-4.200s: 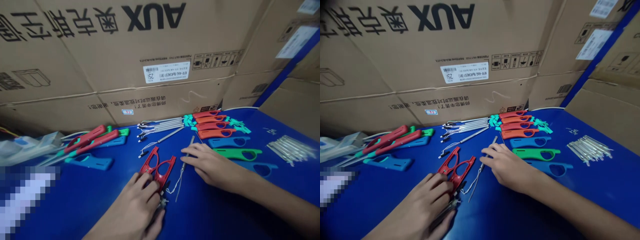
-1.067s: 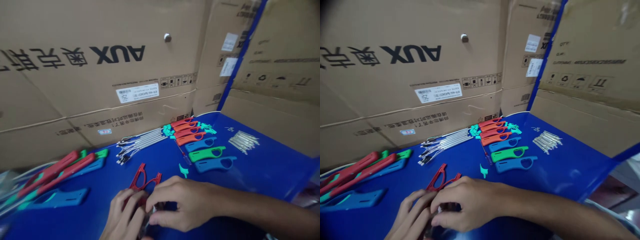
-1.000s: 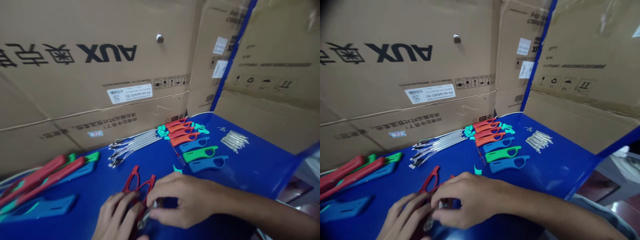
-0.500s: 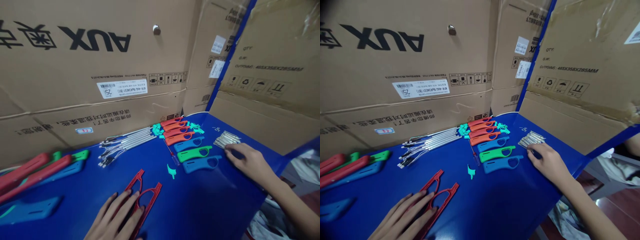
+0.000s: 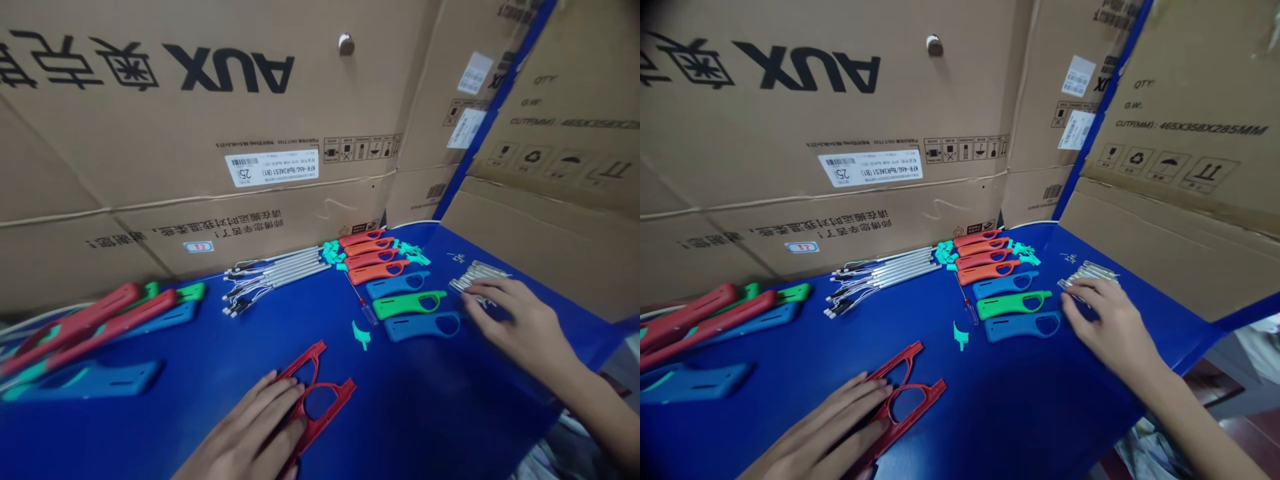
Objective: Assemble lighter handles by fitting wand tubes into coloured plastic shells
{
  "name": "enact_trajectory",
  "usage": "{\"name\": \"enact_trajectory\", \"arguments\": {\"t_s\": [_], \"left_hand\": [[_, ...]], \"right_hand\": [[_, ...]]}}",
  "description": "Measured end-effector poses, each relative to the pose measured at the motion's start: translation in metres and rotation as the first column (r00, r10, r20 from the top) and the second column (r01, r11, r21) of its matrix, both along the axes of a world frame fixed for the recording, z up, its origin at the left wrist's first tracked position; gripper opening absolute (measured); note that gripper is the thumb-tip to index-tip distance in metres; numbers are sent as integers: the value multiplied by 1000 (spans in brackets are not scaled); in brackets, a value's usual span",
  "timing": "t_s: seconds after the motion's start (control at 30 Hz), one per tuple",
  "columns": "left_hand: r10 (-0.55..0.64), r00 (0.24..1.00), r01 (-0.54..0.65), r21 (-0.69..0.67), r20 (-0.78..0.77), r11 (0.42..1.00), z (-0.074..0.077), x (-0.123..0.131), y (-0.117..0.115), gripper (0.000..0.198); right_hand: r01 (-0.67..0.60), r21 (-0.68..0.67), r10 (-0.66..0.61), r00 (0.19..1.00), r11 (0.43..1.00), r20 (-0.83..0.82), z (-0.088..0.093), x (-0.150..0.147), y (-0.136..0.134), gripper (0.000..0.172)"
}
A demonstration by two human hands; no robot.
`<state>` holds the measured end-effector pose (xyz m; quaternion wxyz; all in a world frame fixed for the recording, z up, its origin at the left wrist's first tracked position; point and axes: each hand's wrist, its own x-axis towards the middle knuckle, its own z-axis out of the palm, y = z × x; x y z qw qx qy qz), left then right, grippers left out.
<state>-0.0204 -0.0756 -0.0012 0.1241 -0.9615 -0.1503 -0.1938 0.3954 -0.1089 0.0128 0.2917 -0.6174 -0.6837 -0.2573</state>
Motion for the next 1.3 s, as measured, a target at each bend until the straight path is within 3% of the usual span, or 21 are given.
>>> {"name": "enact_trajectory", "arguments": {"t_s": [0.07,0.1,0.17,0.3,0.37,0.4,0.47,0.57,0.63,0.73,0.83,1.1,1.3], "left_hand": [[-9,1000,9,-4,-1,1000,4,2,-1,32],[-15,1000,15,-8,-7,1000,7,3,-2,33],[-14,1000,13,-41,-17,999,14,2,-3,32],[53,999,-49,-223,13,974,25,-4,-7,27],[99,991,-65,-325,89,944,25,-8,-7,29],[135,981,-75,-368,139,927,23,-10,-6,31],[259,936,-132,-445,237,886,17,-14,-4,31],[441,861,-268,-510,254,817,10,-21,1,32],[443,877,-302,-500,189,812,9,-24,3,41],[338,939,-268,-473,69,839,12,-27,8,41],[302,953,-260,-502,2,825,17,-29,13,35],[314,944,-314,-578,-103,753,19,-34,22,37],[300,952,-275,-618,-66,737,22,-29,19,33]], "right_hand": [[-241,-45,237,968,969,-82,13,-33,-3,7],[-351,-128,334,933,928,-134,19,-51,-4,8],[-531,-333,488,847,779,-209,30,-85,-6,14],[-650,-612,651,709,450,-273,44,-140,7,29],[-654,-679,701,653,333,-285,48,-157,21,24],[-663,-686,711,635,300,-302,49,-164,28,18],[-711,-644,686,619,282,-382,51,-171,41,15],[-777,-538,542,621,327,-567,47,-173,49,16],[-775,-529,402,632,346,-662,40,-172,47,13],[-729,-586,267,679,354,-683,29,-172,39,11],[-705,-585,328,707,401,-627,22,-176,33,9],[-730,-501,484,683,465,-547,12,-186,28,8],[-718,-529,508,694,451,-510,13,-185,27,12]]}}
